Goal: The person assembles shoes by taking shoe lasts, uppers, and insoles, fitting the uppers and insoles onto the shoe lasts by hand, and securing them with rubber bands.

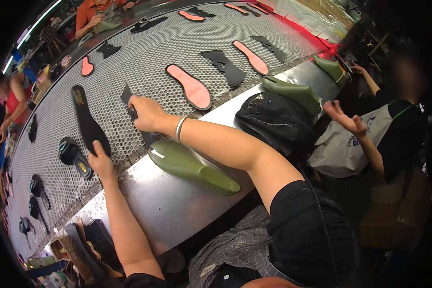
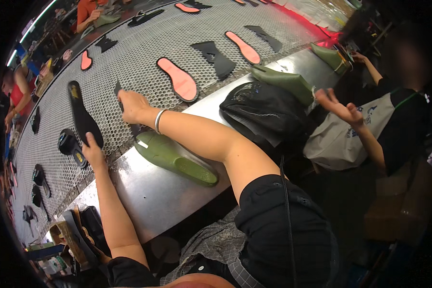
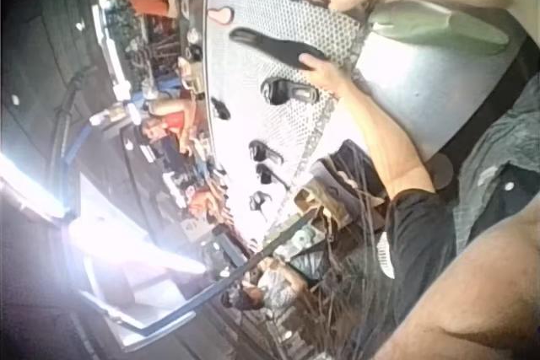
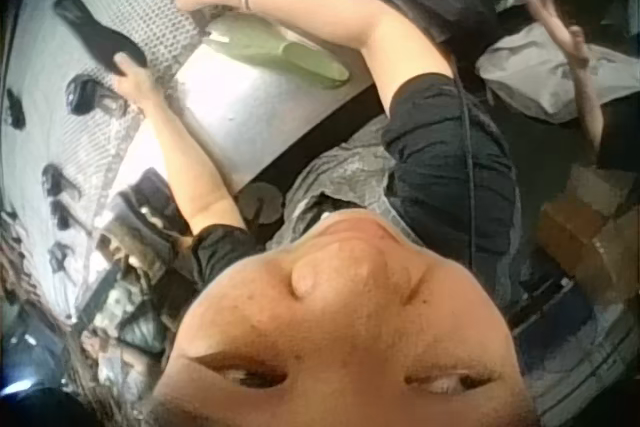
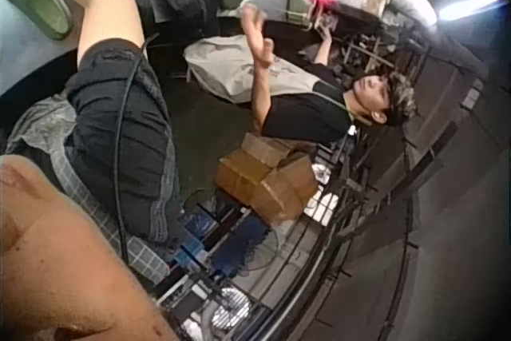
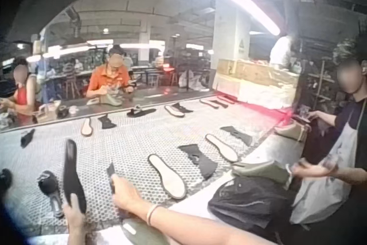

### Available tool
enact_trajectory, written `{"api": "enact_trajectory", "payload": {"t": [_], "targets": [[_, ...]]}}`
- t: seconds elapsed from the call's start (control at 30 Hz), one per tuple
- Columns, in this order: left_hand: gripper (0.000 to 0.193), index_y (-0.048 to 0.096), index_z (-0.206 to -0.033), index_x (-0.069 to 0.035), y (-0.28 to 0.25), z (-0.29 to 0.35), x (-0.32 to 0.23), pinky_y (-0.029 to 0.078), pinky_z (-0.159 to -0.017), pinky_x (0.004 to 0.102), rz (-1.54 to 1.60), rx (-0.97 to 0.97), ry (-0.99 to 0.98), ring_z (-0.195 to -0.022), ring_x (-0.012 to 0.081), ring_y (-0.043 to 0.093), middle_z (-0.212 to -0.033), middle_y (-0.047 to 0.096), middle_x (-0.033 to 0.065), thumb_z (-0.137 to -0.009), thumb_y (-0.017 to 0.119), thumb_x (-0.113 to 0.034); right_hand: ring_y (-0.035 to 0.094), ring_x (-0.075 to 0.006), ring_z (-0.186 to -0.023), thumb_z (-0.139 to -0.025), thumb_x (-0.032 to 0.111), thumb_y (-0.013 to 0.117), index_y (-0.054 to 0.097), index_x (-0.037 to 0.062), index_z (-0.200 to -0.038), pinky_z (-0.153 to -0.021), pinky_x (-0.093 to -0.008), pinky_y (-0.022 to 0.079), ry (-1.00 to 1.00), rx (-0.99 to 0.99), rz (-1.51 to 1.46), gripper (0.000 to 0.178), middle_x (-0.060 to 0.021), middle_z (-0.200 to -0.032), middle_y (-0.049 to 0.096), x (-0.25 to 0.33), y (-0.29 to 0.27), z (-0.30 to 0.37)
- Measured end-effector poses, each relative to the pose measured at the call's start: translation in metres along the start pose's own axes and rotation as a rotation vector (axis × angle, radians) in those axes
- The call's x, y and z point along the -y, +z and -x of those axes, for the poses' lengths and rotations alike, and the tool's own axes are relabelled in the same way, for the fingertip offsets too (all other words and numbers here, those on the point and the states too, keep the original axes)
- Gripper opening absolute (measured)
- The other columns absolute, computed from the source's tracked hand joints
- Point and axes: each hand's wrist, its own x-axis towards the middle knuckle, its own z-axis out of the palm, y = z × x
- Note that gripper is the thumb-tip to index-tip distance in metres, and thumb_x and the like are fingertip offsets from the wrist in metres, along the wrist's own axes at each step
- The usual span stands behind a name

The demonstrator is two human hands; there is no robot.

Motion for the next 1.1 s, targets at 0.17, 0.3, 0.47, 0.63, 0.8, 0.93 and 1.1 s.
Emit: {"api": "enact_trajectory", "payload": {"t": [0.17,0.3,0.47,0.63,0.8,0.93,1.1], "targets": [[0.051,0.045,-0.13,-0.006,0.006,0.018,-0.035,0.032,-0.104,0.0444,1.475,1.145,-0.355,-0.125,0.0267,0.041,-0.13,0.05,0.0095,-0.096,0.038,-0.043,0.057,-0.0352,-0.094,-0.065,0.01,0.063,0.056,0.0008,-0.098,-0.082,-0.0403,0.045,-0.298,0.267,-0.207,0.035,-0.0185,-0.096,0.06,0.028,-0.034,0.024],[0.043,0.049,-0.126,-0.005,0.006,0.027,-0.042,0.037,-0.101,0.0382,1.353,0.893,-0.419,-0.118,0.023,0.049,-0.127,0.053,0.0091,-0.096,0.04,-0.036,0.052,-0.0362,-0.105,-0.072,0.027,0.068,0.047,-0.0011,-0.123,-0.091,-0.0407,0.041,-0.333,0.159,-0.139,0.062,-0.0222,-0.112,0.054,0.046,-0.064,0.09],[0.029,0.059,-0.112,-0.005,-0.007,0.017,-0.039,0.048,-0.089,0.0364,1.352,0.464,-0.435,-0.103,0.023,0.059,-0.112,0.062,0.0071,-0.093,0.051,-0.025,0.05,-0.0354,-0.109,-0.067,0.023,0.07,0.036,0.001,-0.132,-0.093,-0.0398,0.041,-0.031,0.384,-0.016,0.077,-0.0234,-0.12,0.047,0.003,-0.108,0.196],[0.03,0.056,-0.114,-0.003,-0.021,0.021,-0.038,0.048,-0.089,0.0385,1.36,0.388,-0.416,-0.102,0.0239,0.06,-0.112,0.062,0.0083,-0.093,0.052,-0.024,0.051,-0.0383,-0.103,-0.067,0.012,0.065,0.038,0.0048,-0.129,-0.091,-0.0403,0.042,-0.081,0.192,-0.166,0.068,-0.0224,-0.112,0.047,0.004,-0.11,0.253],[0.03,0.055,-0.114,0.002,-0.053,0.063,-0.086,0.05,-0.086,0.0369,0.866,0.582,-0.618,-0.098,0.025,0.062,-0.108,0.063,0.0125,-0.091,0.052,-0.018,0.05,-0.042,-0.098,-0.068,0.013,0.065,0.034,0.0067,-0.13,-0.087,-0.0418,0.044,0.153,0.208,0.018,0.07,-0.0239,-0.105,0.045,-0.016,-0.148,0.315],[0.039,0.05,-0.122,0.004,-0.065,0.115,-0.086,0.043,-0.089,0.0299,0.246,0.623,-0.376,-0.101,0.0187,0.057,-0.109,0.061,0.0099,-0.088,0.058,-0.014,0.052,-0.0398,-0.096,-0.067,0.017,0.067,0.028,0.0069,-0.136,-0.085,-0.0407,0.044,0.334,0.292,-0.059,0.08,-0.0245,-0.104,0.047,-0.01,-0.164,0.345],[0.042,0.048,-0.124,0.005,-0.066,0.133,-0.094,0.038,-0.095,0.0278,0.315,0.269,-0.145,-0.105,0.0172,0.054,-0.117,0.058,0.0115,-0.091,0.057,-0.019,0.052,-0.0213,-0.107,-0.067,0.006,0.07,0.036,0.0053,-0.135,-0.09,-0.0341,0.043,0.449,0.199,-0.97,0.076,-0.0122,-0.117,0.054,-0.044,-0.174,0.366]]}}
